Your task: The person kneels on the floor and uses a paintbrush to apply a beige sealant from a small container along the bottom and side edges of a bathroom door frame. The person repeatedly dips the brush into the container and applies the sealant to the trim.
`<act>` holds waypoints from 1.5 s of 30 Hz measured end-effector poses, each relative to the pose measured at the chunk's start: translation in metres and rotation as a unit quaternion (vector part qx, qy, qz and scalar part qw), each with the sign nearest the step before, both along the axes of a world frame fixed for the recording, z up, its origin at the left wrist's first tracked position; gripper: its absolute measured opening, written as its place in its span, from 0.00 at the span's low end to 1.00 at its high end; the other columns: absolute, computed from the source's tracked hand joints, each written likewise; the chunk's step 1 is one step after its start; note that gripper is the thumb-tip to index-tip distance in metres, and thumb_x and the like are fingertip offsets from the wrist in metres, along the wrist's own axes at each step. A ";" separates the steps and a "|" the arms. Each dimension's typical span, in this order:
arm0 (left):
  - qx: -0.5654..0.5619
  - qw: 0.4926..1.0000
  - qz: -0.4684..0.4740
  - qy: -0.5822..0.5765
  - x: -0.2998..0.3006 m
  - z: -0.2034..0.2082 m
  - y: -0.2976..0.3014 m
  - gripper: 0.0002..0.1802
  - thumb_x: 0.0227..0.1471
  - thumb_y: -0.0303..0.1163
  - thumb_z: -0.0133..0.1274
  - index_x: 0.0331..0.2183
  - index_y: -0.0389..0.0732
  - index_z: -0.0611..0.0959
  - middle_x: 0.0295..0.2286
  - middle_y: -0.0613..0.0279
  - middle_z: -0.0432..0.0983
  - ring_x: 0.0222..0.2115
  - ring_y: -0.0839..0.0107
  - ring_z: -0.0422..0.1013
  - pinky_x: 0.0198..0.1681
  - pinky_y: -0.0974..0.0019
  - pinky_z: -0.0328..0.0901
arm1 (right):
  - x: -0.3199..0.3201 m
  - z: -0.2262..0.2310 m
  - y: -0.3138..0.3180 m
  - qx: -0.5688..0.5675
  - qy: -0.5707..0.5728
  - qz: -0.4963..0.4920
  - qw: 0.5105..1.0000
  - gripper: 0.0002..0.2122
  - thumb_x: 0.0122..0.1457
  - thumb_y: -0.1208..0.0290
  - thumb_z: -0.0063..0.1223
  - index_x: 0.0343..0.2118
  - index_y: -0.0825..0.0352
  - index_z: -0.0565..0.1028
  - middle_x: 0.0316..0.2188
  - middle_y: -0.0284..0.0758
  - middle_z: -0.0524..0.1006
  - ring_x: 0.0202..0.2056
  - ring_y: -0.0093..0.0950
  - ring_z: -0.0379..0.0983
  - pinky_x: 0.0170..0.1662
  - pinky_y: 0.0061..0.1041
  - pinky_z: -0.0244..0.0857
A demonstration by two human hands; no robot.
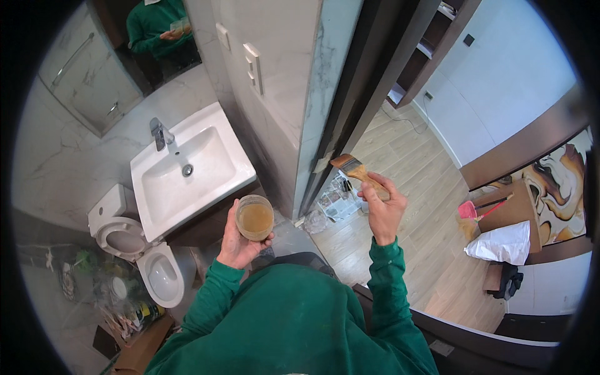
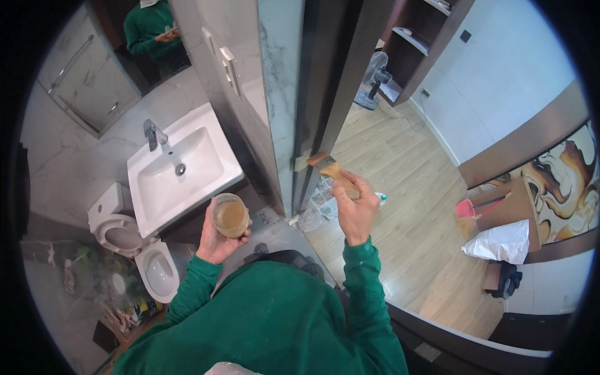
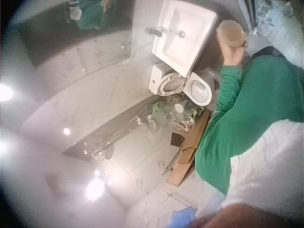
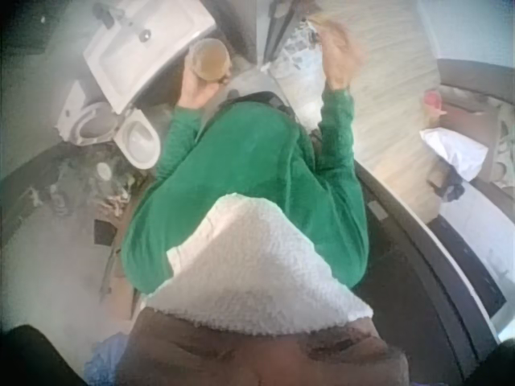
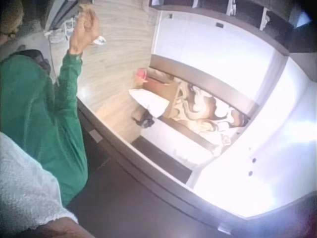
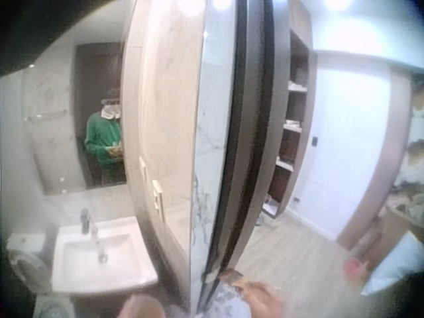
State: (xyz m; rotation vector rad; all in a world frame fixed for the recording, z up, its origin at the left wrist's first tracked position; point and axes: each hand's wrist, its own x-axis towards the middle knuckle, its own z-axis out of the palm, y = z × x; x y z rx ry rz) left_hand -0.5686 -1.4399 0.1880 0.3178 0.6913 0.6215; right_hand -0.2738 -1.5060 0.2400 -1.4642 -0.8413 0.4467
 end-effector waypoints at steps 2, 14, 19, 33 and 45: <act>-0.004 1.000 -0.006 -0.010 0.000 -0.001 0.003 0.37 0.59 0.69 0.38 0.45 0.44 0.78 0.33 0.60 0.76 0.29 0.61 0.73 0.31 0.62 0.66 | 0.003 0.000 0.011 0.001 -0.034 0.004 0.999 0.13 0.55 0.77 0.63 0.43 0.73 0.80 0.29 0.37 0.82 0.29 0.21 0.78 0.34 0.20 0.72; 0.000 1.000 -0.023 -0.004 0.004 -0.002 0.006 0.36 0.59 0.69 0.37 0.45 0.45 0.78 0.34 0.59 0.76 0.28 0.62 0.72 0.32 0.62 0.66 | 0.001 0.140 0.034 0.235 -0.062 -0.003 0.970 0.12 0.59 0.79 0.59 0.45 0.75 0.78 0.31 0.39 0.81 0.31 0.25 0.80 0.38 0.21 0.73; 0.006 0.999 -0.025 -0.030 0.002 -0.007 0.003 0.37 0.59 0.69 0.37 0.46 0.46 0.78 0.36 0.60 0.77 0.30 0.61 0.71 0.33 0.61 0.66 | -0.018 0.113 0.013 0.343 0.090 -0.018 0.935 0.15 0.58 0.81 0.58 0.49 0.76 0.76 0.39 0.46 0.80 0.36 0.32 0.80 0.44 0.30 0.74; 0.016 0.999 -0.041 -0.022 0.002 -0.007 0.000 0.36 0.59 0.69 0.38 0.46 0.46 0.79 0.34 0.60 0.77 0.30 0.61 0.72 0.33 0.60 0.66 | -0.022 0.081 0.053 0.325 0.244 0.036 0.913 0.16 0.61 0.80 0.56 0.53 0.75 0.74 0.41 0.44 0.80 0.38 0.31 0.80 0.43 0.29 0.74; 0.014 0.999 -0.047 -0.018 0.001 -0.005 -0.006 0.37 0.59 0.69 0.37 0.46 0.46 0.78 0.35 0.61 0.77 0.30 0.61 0.72 0.33 0.61 0.65 | -0.024 0.079 0.048 0.293 0.246 0.025 0.924 0.18 0.61 0.79 0.57 0.54 0.78 0.72 0.40 0.44 0.80 0.36 0.30 0.80 0.42 0.27 0.74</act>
